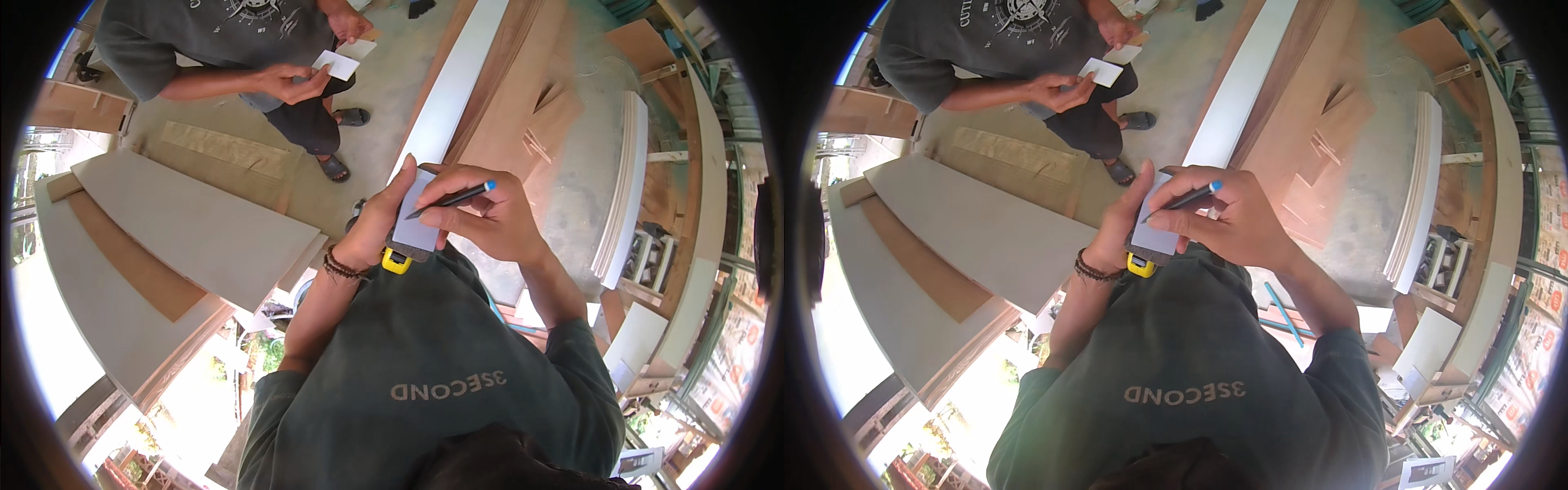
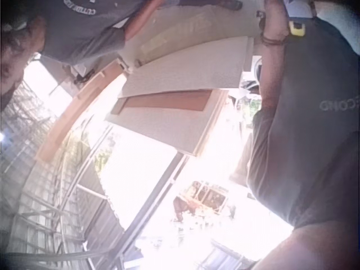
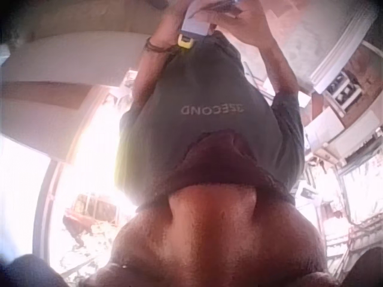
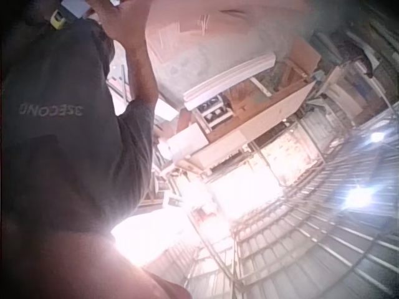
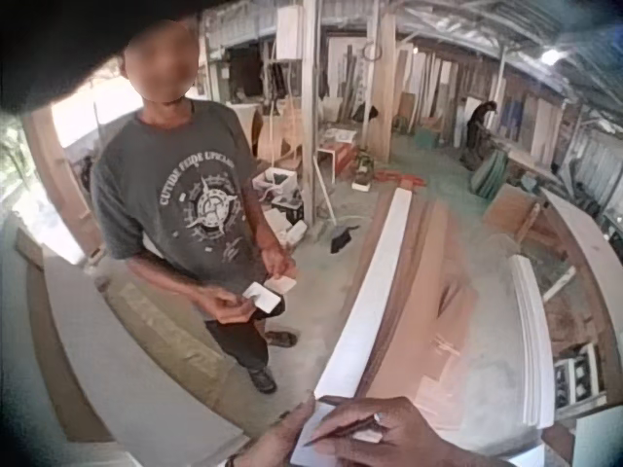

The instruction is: The person measures a wooden board and a piece of scrap wood using a tape measure and marks them with a pencil while interacting with another person in a workshop.

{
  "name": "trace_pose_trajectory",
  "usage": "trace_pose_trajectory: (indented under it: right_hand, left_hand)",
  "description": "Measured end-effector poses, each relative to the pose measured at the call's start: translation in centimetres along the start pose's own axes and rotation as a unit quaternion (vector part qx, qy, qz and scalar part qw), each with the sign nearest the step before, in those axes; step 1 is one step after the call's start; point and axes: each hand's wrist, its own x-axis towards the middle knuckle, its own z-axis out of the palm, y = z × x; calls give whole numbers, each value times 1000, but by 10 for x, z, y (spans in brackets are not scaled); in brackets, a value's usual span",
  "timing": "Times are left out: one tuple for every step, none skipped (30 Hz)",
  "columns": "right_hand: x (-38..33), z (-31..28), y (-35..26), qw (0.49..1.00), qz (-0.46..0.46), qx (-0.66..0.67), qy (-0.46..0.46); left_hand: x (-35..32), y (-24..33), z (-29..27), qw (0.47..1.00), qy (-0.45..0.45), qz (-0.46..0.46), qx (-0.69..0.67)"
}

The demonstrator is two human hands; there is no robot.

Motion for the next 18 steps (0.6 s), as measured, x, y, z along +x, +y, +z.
trace_pose_trajectory:
  right_hand:
    - [-2,-3,5,1000,-17,5,-2]
    - [-3,-5,9,999,-34,9,-2]
    - [-4,-6,11,999,-49,-19,-13]
    - [-6,-8,10,996,-68,-54,-22]
    - [-8,-9,10,992,-86,-89,-30]
    - [-8,-8,9,990,-96,-102,-24]
    - [-6,-7,6,987,-104,-117,-21]
    - [-5,-5,5,985,-112,-132,-17]
    - [-4,-3,5,986,-110,-128,-9]
    - [-1,-3,3,986,-111,-127,-3]
    - [2,-2,1,986,-111,-125,3]
    - [3,-1,-1,986,-106,-125,9]
    - [4,0,-2,987,-101,-125,14]
    - [6,1,-2,987,-96,-125,19]
    - [9,2,-2,986,-103,-131,24]
    - [13,3,-2,984,-112,-134,28]
    - [17,5,-1,983,-121,-137,31]
    - [19,6,-1,983,-115,-136,34]
  left_hand:
    - [1,-3,5,1000,10,0,-5]
    - [1,-4,9,1000,20,0,-10]
    - [-2,-4,10,999,39,-9,4]
    - [-2,-4,13,998,52,-16,21]
    - [-2,-4,14,997,63,-23,38]
    - [0,-6,10,999,40,-19,31]
    - [4,-7,5,1000,16,-14,18]
    - [7,-7,1,1000,-9,-9,7]
    - [7,-6,-2,1000,-11,-12,11]
    - [9,0,-1,1000,-16,-13,15]
    - [10,5,0,999,-21,-13,20]
    - [12,9,-1,999,-25,-17,26]
    - [13,13,-3,999,-30,-21,31]
    - [15,18,-4,998,-34,-24,37]
    - [15,23,-4,998,-35,-32,39]
    - [15,30,-2,998,-33,-41,42]
    - [14,36,-2,997,-31,-49,44]
    - [14,39,-4,997,-32,-52,50]
